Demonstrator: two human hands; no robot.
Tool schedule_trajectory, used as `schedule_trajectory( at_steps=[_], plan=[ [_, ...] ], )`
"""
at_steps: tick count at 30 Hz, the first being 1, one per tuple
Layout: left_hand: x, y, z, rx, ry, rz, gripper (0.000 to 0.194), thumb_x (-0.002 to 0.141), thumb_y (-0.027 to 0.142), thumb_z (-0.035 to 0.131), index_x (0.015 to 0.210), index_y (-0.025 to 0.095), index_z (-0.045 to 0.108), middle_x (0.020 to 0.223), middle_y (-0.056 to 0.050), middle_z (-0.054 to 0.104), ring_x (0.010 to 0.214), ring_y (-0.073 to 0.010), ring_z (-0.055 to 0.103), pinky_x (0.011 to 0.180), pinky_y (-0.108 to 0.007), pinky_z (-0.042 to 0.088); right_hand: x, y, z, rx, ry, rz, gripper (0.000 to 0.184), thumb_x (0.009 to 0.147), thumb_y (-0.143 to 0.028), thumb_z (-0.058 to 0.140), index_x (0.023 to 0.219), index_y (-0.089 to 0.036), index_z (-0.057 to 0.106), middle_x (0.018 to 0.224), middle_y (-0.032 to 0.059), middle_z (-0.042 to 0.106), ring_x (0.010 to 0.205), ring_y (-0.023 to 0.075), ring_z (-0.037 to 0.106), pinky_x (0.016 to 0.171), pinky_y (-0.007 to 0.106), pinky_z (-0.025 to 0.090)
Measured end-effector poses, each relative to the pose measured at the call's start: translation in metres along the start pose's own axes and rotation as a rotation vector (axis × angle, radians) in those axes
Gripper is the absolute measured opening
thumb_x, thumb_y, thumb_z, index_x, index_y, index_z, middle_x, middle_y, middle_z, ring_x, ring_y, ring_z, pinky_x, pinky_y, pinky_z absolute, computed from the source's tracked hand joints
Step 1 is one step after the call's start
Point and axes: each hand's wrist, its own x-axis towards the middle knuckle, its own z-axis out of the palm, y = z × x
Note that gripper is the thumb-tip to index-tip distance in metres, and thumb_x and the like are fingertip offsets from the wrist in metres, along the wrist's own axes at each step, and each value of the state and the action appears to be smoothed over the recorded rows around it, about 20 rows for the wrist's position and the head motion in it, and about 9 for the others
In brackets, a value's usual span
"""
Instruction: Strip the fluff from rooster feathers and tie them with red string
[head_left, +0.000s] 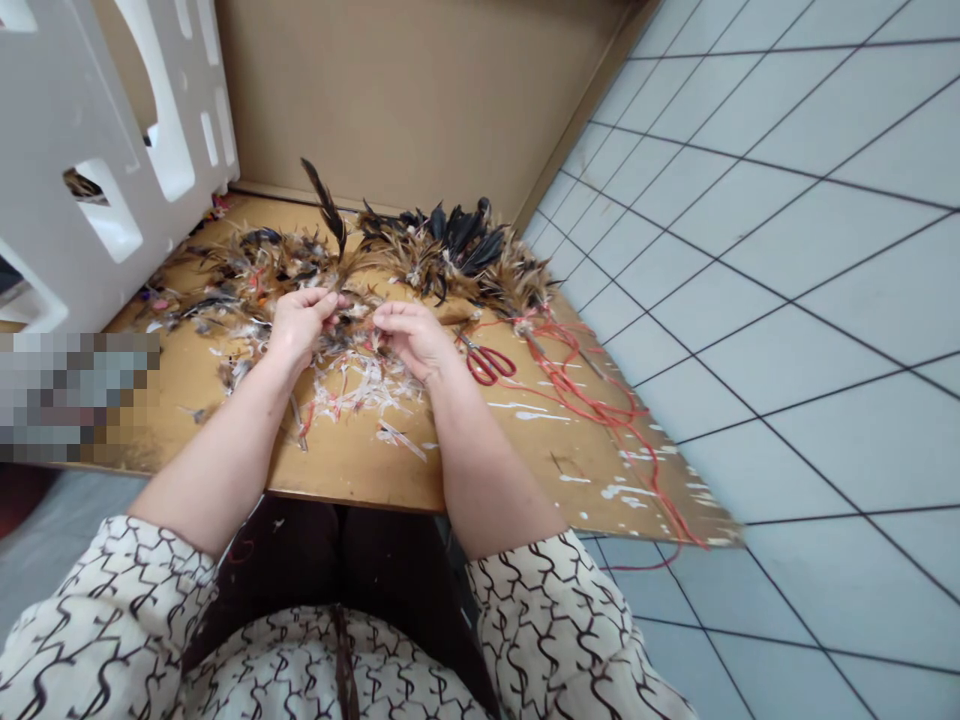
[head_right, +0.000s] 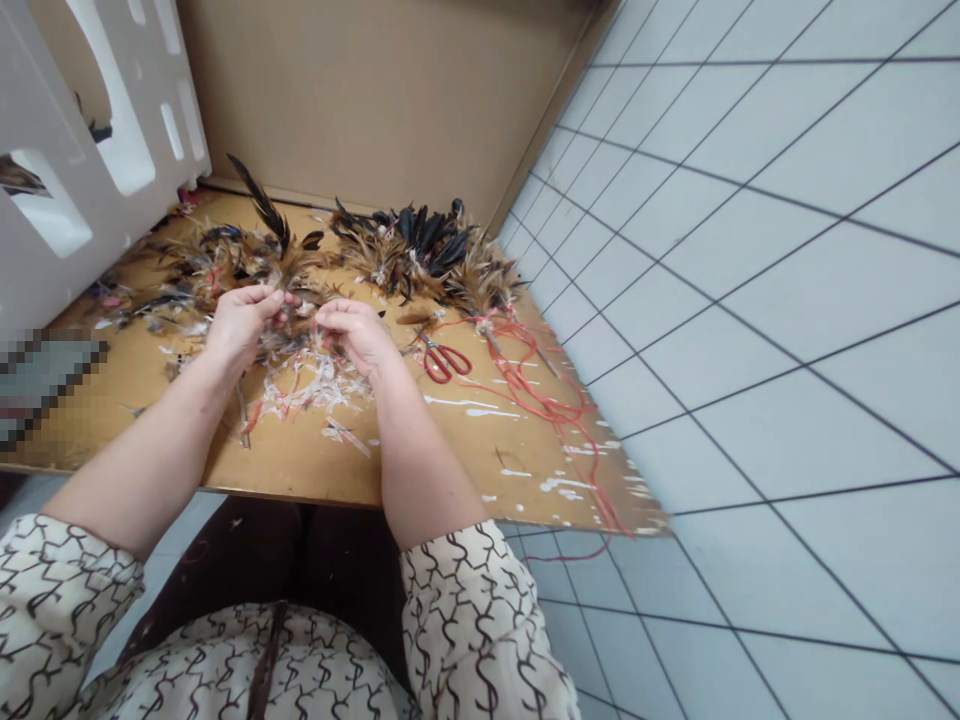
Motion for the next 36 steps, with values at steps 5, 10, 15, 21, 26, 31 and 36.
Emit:
schedule_trajectory(
  at_steps=[5,10,15,21,26,31,36],
  plan=[
    [-0.0022,-0.0001,0.0015,-0.003,-0.036,-0.02,0.016,0.067,0.01,0.059,0.052,0.014,0.063,0.05,0.001,0.059,0.042,-0.0054,0.043,0.047,-0.018,0.036,-0.001,-0.0019,-0.0011,0.041,-0.056,-0.003,0.014,0.054,-0.019,0.067,0.057,-0.017,0.054,0.054,-0.0032,0.058,0.05,0.0083,0.049,0.05,0.022,0.04],
    [-0.0057,0.0002,0.0058,-0.041,-0.061,-0.051,0.017,0.065,0.007,0.06,0.05,0.014,0.061,0.045,0.003,0.057,0.039,-0.0045,0.042,0.044,-0.017,0.034,-0.0013,-0.0014,-0.0021,0.11,-0.103,0.003,0.016,0.054,-0.019,0.066,0.058,-0.017,0.051,0.063,-0.0009,0.062,0.055,0.0101,0.054,0.053,0.023,0.043],
    [-0.0053,-0.0042,0.0071,-0.06,-0.145,-0.053,0.017,0.066,0.006,0.06,0.05,0.014,0.062,0.044,0.002,0.056,0.038,-0.0044,0.041,0.042,-0.017,0.032,-0.0007,0.0002,-0.0026,0.146,-0.13,-0.01,0.014,0.056,-0.018,0.065,0.061,-0.018,0.052,0.061,-0.0005,0.061,0.062,0.0125,0.057,0.055,0.023,0.045],
    [-0.0027,-0.0089,0.0034,-0.052,-0.217,-0.033,0.017,0.064,0.013,0.067,0.049,0.014,0.06,0.046,0.002,0.056,0.04,-0.0041,0.042,0.043,-0.016,0.034,-0.0032,-0.0012,-0.0023,0.179,-0.15,-0.014,0.007,0.06,-0.015,0.059,0.063,-0.018,0.053,0.066,0.0011,0.063,0.066,0.0129,0.057,0.057,0.023,0.045],
    [-0.0035,-0.0092,0.005,-0.056,-0.216,-0.018,0.015,0.063,0.014,0.067,0.05,0.013,0.062,0.047,0.001,0.057,0.04,-0.0044,0.043,0.043,-0.017,0.033,-0.0027,-0.0014,-0.0027,0.206,-0.129,0.008,0.006,0.061,-0.012,0.053,0.064,-0.017,0.054,0.07,0.0022,0.065,0.067,0.0128,0.059,0.057,0.022,0.046],
    [-0.0057,-0.0076,0.0082,-0.053,-0.197,-0.003,0.011,0.062,0.011,0.068,0.052,0.013,0.063,0.046,0.001,0.058,0.04,-0.0043,0.042,0.043,-0.017,0.033,-0.0012,-0.0005,-0.0034,0.261,-0.105,0.024,0.009,0.064,-0.008,0.052,0.061,-0.017,0.052,0.066,0.0007,0.062,0.065,0.0124,0.058,0.055,0.022,0.046],
    [-0.0057,-0.0093,0.0084,0.009,-0.188,0.056,0.015,0.065,0.012,0.067,0.05,0.013,0.062,0.043,0.003,0.055,0.039,-0.0033,0.038,0.042,-0.017,0.029,-0.0027,-0.0017,-0.0005,0.297,-0.108,0.043,0.007,0.066,-0.01,0.053,0.064,-0.017,0.054,0.067,0.0024,0.065,0.066,0.0138,0.06,0.055,0.023,0.045]
  ],
)
